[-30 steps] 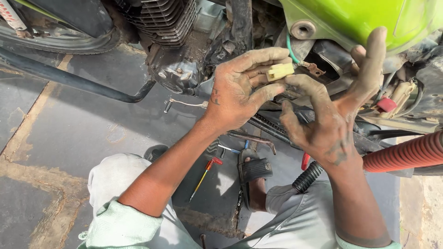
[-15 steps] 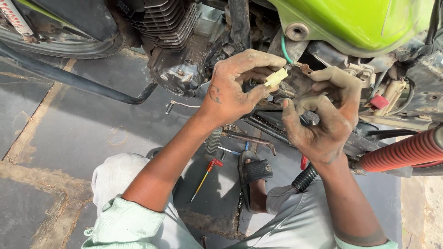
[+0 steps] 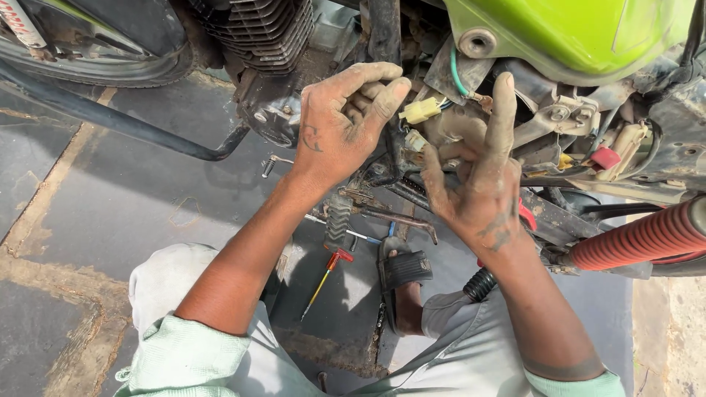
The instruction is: The person sits on the ground beside a motorcycle and repairs a wiring connector in the bike's frame. They use red-handled pliers to grip and reposition the connector and wires, then work the connector and terminals by hand, separating and rejoining the plastic connector pieces.
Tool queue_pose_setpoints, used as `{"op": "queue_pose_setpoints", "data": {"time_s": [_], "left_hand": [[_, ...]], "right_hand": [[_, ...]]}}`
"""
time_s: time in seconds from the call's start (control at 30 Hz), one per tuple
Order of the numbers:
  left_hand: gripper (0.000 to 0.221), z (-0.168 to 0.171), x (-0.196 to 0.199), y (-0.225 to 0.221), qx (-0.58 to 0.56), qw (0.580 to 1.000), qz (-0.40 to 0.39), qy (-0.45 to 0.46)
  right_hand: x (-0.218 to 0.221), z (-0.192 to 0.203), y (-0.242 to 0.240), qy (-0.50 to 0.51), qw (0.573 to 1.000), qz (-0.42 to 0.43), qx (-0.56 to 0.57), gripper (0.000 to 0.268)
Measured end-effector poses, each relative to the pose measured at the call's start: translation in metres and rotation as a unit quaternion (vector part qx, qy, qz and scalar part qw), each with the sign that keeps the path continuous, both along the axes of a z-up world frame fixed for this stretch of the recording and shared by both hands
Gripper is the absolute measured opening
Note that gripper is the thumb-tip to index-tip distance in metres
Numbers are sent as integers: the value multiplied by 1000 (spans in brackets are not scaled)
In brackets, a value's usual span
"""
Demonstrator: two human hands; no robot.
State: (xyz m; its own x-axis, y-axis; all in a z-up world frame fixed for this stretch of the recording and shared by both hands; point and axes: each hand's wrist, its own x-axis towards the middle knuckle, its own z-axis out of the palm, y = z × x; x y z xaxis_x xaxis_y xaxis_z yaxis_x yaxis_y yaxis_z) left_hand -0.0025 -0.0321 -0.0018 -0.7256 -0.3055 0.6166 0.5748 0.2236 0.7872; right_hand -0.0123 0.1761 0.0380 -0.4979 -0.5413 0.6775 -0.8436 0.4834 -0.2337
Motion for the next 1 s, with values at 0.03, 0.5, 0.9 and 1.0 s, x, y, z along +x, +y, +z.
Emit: {"op": "queue_pose_setpoints", "data": {"time_s": [0.03,0.5,0.9,1.0], "left_hand": [[33,-2,0,-2,0,1000,0,0],[26,3,3,-3,-65,995,60,50],[37,-21,5,-7,-235,967,-47,-82],[50,-37,2,-13,-303,948,-16,-93]], "right_hand": [[-1,-3,0,0,1000,0,0,74],[-2,1,1,-13,1000,7,10,30],[-22,-44,1,108,986,83,96,26],[-15,-41,-8,131,981,108,95,22]]}}
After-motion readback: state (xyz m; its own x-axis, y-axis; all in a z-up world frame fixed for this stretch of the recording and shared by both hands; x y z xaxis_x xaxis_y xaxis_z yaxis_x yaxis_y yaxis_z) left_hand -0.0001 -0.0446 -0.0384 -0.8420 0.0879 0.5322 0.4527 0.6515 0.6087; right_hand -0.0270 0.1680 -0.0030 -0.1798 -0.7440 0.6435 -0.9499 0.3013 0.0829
